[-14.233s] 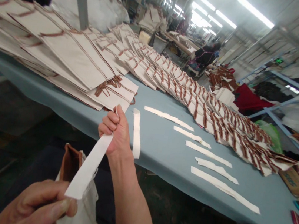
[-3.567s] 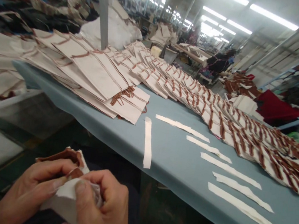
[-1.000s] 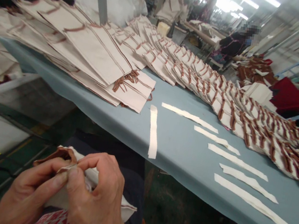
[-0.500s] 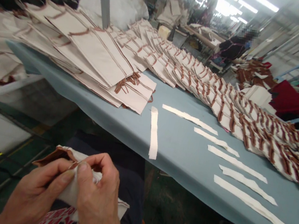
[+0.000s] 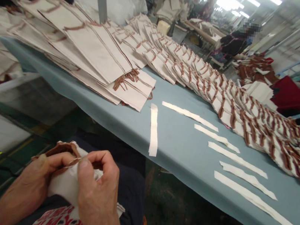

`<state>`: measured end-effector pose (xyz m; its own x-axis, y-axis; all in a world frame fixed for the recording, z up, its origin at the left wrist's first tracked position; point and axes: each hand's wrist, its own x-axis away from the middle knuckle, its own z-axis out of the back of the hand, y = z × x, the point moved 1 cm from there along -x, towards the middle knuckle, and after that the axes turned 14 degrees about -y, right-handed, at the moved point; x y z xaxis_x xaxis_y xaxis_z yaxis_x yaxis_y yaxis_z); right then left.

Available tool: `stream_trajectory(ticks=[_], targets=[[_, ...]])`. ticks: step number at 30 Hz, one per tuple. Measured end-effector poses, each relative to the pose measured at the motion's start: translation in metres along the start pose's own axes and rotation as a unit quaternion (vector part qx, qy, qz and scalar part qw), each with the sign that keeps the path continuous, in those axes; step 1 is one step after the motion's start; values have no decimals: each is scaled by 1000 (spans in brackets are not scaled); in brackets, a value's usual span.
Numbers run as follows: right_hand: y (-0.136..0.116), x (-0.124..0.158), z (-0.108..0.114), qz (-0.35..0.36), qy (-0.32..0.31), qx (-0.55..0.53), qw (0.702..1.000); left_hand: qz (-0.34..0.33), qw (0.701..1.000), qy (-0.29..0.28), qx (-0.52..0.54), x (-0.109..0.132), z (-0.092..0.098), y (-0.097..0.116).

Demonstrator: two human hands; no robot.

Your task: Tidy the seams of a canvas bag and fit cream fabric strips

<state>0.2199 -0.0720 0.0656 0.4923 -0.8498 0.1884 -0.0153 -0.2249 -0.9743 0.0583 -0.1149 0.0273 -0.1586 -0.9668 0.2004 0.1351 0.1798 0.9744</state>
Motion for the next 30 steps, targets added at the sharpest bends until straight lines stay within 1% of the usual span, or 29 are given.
stream_trajectory(ticks=[2, 4, 6, 9, 12, 14, 15, 18, 20, 21, 23, 27, 30], targets=[[2, 1, 1, 2, -6, -8, 1000, -6, 998, 14, -57, 0, 3, 0], [4, 2, 3, 6, -11, -17, 1000, -3, 997, 14, -72, -1, 2, -1], [6, 2, 5, 6, -14, -24, 1000, 5, 999, 23, -43, 1, 0, -3], [7, 2, 7, 5, -16, -24, 1000, 27, 999, 33, 33, 3, -3, -11], [6, 2, 8, 3, -21, -19, 1000, 47, 996, 25, 69, 4, -2, -16], [5, 3, 7, 6, -24, -16, 1000, 41, 997, 28, 63, 4, -3, -12], [4, 4, 6, 9, -24, -15, 1000, 33, 997, 39, 57, 3, -4, -7], [5, 7, 3, 11, -27, -22, 999, 19, 993, 104, 60, 3, -13, 16], [7, 9, 0, 9, -26, -31, 999, 32, 987, 140, 73, 5, -20, 29], [9, 9, -1, 10, -23, -31, 999, 39, 986, 148, 72, 6, -22, 34], [12, 10, -4, 14, -14, -18, 1000, 48, 986, 152, 54, 9, -25, 37], [13, 9, -8, 10, -8, 25, 1000, 49, 987, 152, 13, 11, -22, 32], [12, 7, -10, 0, -14, 37, 999, 33, 987, 157, 7, 11, -21, 31]])
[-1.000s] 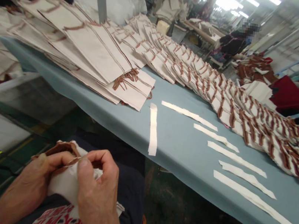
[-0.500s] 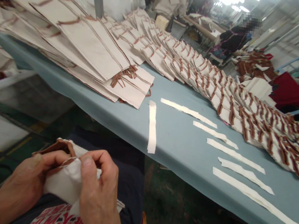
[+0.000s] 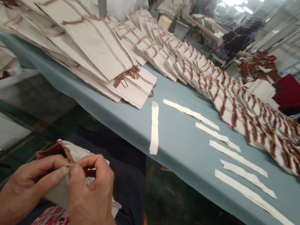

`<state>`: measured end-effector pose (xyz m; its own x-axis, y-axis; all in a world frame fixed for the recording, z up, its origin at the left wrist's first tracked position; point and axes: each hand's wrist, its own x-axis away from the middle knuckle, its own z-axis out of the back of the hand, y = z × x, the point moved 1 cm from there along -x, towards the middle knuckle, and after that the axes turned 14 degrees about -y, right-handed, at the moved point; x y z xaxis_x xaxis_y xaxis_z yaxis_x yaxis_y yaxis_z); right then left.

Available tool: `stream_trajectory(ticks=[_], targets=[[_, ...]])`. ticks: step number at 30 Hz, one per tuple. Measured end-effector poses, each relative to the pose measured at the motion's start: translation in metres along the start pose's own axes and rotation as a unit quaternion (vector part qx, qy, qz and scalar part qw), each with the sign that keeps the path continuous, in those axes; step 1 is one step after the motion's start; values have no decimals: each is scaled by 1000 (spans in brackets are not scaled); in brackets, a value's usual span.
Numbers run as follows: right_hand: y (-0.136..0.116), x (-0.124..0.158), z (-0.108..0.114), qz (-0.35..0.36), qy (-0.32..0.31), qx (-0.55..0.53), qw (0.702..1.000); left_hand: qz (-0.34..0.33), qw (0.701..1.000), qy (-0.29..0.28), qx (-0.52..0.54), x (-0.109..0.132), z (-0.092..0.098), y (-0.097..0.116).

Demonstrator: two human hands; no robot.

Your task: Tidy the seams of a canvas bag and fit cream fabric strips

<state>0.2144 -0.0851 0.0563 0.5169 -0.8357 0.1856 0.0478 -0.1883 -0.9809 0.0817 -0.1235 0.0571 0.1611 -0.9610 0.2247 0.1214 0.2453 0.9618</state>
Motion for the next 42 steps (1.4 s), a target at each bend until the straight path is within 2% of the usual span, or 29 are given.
stream_trajectory(ticks=[5, 11, 15, 21, 27, 33, 37, 42], targets=[[2, -1, -3, -1, 21, -11, 1000, -44, 999, 4, 19, 3, -3, -3], [10, 4, -5, 15, 51, -18, 998, -66, 997, 2, 32, 5, -5, -7], [7, 7, -3, 13, 40, -13, 999, -66, 997, 11, 33, 5, -5, -9], [3, 3, -1, 27, 15, 14, 999, -64, 998, -5, 19, 7, -5, -17], [5, 1, -2, 30, -3, -5, 1000, -99, 995, -22, -16, 6, -2, -18], [5, 0, -3, 19, 22, -12, 999, -130, 990, -28, -42, 4, -2, -21], [11, -2, -3, -5, -6, -67, 998, -145, 987, -12, -70, 6, -2, -24], [24, -1, -8, -30, -21, -178, 983, -164, 983, -28, -74, 8, 1, -22]])
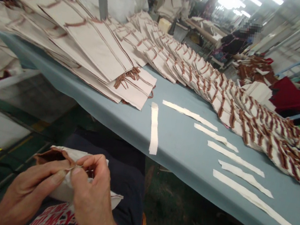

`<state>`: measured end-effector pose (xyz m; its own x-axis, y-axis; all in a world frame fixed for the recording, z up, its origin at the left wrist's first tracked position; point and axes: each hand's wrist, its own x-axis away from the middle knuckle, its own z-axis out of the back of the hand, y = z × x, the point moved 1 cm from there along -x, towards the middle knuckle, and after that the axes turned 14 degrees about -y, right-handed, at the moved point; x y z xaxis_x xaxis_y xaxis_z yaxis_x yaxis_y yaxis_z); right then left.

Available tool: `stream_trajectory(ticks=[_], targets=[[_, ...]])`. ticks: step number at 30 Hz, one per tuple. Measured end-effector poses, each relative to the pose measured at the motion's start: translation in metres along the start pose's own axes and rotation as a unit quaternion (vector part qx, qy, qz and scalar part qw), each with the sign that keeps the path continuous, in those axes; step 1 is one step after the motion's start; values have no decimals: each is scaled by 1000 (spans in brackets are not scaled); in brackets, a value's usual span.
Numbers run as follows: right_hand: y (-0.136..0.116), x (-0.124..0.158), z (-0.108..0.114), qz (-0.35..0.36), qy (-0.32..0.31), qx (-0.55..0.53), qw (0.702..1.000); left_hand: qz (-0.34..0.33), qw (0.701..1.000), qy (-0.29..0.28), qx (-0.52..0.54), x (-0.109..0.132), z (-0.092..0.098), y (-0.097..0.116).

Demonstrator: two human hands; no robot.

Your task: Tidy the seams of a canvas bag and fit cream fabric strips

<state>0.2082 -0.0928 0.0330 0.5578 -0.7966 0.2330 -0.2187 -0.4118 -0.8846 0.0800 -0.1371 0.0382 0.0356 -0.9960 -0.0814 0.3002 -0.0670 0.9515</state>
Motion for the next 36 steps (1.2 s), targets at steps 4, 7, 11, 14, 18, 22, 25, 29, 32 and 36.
stream_trajectory(ticks=[4, 7, 11, 14, 18, 22, 25, 29, 32, 36], targets=[[-1, 7, -9, -42, -3, -86, 995, -19, 1000, -10, 2, -1, 2, 4], [-3, 11, -18, -58, 19, -135, 989, -41, 999, -20, 2, -4, 2, 5], [-3, 8, -24, -38, 71, -161, 984, -59, 998, -20, 13, -7, 0, 7], [-8, 3, -23, -28, 79, -158, 984, -41, 998, -29, 30, -11, 0, 7], [-19, 2, -17, -13, 26, -141, 990, -28, 998, -41, 39, -22, 11, 6], [-29, 6, -2, 50, -3, 11, 999, -54, 992, -103, 45, -36, 28, 7], [-37, 5, 12, 61, -20, 124, 990, -31, 984, -148, 96, -45, 36, 9], [-51, -2, 26, 117, -53, 152, 980, -20, 971, -188, 149, -54, 41, 16], [-67, -8, 29, 168, -90, 168, 967, -36, 975, -189, 110, -59, 46, 27], [-93, -17, 26, 203, -163, 223, 939, -33, 986, -159, 36, -63, 55, 47]])
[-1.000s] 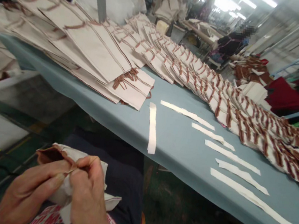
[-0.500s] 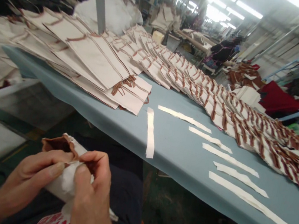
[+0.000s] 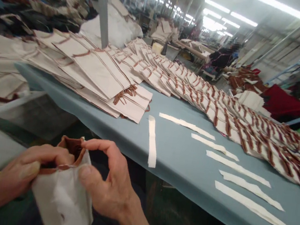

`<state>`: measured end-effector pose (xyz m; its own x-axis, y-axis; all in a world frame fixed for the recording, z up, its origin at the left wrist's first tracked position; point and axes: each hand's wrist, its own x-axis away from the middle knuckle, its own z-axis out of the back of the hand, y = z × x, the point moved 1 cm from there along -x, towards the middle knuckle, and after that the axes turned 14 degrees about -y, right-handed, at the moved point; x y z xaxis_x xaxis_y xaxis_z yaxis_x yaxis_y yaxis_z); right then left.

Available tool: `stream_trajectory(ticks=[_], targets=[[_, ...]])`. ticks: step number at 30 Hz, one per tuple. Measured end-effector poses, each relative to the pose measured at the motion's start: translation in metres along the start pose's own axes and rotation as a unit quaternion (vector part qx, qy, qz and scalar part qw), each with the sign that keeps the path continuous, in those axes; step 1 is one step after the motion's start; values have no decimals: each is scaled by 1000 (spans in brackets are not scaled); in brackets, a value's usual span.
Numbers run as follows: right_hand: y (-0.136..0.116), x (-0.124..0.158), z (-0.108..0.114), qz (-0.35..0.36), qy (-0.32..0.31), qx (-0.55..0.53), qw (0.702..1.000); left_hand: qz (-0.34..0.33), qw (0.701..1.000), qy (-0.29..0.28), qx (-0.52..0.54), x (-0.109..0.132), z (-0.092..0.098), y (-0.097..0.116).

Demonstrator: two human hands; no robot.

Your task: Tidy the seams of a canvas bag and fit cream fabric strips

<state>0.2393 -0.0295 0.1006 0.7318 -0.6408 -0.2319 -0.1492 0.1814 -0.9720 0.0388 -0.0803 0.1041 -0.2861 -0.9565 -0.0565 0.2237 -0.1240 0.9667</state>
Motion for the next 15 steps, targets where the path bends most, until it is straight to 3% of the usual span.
stream_trajectory(ticks=[5, 9, 12, 15], targets=[[-16, -26, 6, 40, -95, 131, 986, -10, 1000, 5, -26, -3, 11, 12], [-26, -41, 10, 55, -114, 223, 967, 4, 1000, -3, -20, -6, 15, 0], [-31, -46, 13, 36, -120, 276, 953, 25, 999, 14, -42, -8, 16, -12], [-32, -49, 14, 12, -133, 314, 940, 11, 997, -12, -77, -10, 19, -18]])
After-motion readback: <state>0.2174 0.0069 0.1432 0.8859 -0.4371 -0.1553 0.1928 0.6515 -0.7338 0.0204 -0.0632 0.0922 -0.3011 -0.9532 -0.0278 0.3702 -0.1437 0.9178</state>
